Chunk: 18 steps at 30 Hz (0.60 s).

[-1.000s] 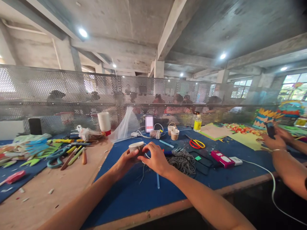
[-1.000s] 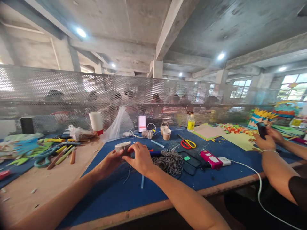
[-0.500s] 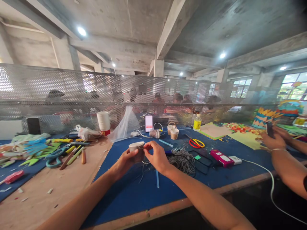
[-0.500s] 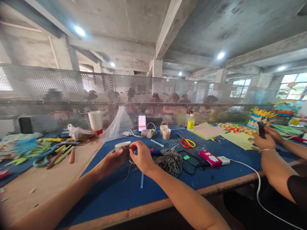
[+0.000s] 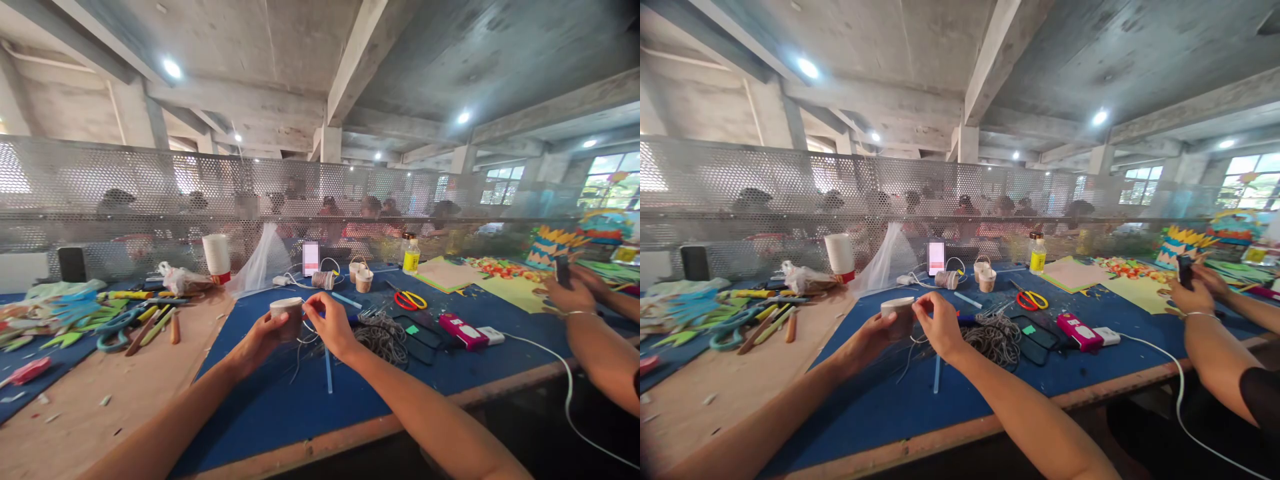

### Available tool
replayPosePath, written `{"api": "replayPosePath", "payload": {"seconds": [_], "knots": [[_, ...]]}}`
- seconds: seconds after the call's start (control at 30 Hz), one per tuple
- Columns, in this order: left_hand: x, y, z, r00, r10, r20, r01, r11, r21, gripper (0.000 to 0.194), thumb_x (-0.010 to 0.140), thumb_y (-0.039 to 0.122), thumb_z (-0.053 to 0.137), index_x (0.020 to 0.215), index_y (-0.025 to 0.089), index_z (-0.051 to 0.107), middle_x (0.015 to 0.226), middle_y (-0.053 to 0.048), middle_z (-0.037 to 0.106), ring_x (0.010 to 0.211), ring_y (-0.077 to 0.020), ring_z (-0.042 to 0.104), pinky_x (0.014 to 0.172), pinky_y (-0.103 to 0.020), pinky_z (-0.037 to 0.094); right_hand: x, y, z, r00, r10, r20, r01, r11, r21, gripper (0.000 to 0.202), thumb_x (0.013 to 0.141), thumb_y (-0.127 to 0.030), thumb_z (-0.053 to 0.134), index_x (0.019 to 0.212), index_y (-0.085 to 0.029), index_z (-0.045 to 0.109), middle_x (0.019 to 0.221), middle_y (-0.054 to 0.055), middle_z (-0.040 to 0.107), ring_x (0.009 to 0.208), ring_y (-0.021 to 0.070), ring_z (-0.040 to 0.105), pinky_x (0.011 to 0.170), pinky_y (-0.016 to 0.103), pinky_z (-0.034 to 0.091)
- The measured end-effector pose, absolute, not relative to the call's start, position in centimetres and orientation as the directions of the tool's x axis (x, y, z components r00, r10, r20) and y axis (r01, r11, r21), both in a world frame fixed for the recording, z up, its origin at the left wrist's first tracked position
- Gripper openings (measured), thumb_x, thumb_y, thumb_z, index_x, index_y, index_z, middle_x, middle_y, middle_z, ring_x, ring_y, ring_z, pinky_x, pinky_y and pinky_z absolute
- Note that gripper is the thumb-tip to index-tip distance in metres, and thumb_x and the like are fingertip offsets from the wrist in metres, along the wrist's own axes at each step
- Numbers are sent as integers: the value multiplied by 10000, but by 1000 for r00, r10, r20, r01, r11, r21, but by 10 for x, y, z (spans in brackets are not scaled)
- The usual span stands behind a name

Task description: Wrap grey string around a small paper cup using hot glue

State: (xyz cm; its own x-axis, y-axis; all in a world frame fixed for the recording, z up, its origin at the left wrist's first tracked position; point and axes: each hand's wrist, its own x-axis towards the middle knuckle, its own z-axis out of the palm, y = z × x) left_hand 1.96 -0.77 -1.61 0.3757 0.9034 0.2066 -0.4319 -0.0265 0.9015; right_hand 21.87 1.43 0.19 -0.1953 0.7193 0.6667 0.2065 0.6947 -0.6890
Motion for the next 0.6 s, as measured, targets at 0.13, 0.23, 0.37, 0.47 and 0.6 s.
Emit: {"api": "replayPosePath", "payload": {"seconds": [0.13,0.23,0.37,0.47,0.6], "knots": [[20,-9,-16,316,934,168,-395,-32,918,472,893,377,777,1297,135,741,1179,-153,767,991,-262,671,907,-362,469,220,13,4,-188,735,652,199,678,-707,173,976,-379,624,899,-224,620,835,26,733,792,201,736,800,316,565],[20,-9,-16,332,929,161,-387,-21,922,469,908,374,758,1310,134,736,1201,-162,767,1006,-269,681,906,-361,479,220,13,6,-187,745,640,198,667,-719,170,969,-376,620,888,-228,604,830,26,730,776,201,736,793,320,566],[20,-11,-14,341,925,166,-395,-19,918,429,908,361,755,1272,133,756,1164,-156,778,999,-269,685,933,-369,485,221,14,5,-186,760,623,204,650,-732,179,962,-385,622,875,-232,593,829,27,728,784,206,738,787,320,566],[21,-14,-11,351,921,171,-400,-17,916,424,889,367,772,1247,139,768,1115,-140,783,957,-256,678,921,-365,491,221,15,5,-182,762,621,207,647,-733,176,957,-383,624,869,-233,593,821,23,725,780,205,740,781,318,566],[23,-15,-9,347,922,172,-412,-14,911,451,873,374,789,1268,158,762,1088,-121,781,913,-235,666,890,-351,493,222,13,6,-192,768,611,191,639,-745,169,957,-371,629,866,-231,595,811,15,729,746,195,744,773,314,566]]}}
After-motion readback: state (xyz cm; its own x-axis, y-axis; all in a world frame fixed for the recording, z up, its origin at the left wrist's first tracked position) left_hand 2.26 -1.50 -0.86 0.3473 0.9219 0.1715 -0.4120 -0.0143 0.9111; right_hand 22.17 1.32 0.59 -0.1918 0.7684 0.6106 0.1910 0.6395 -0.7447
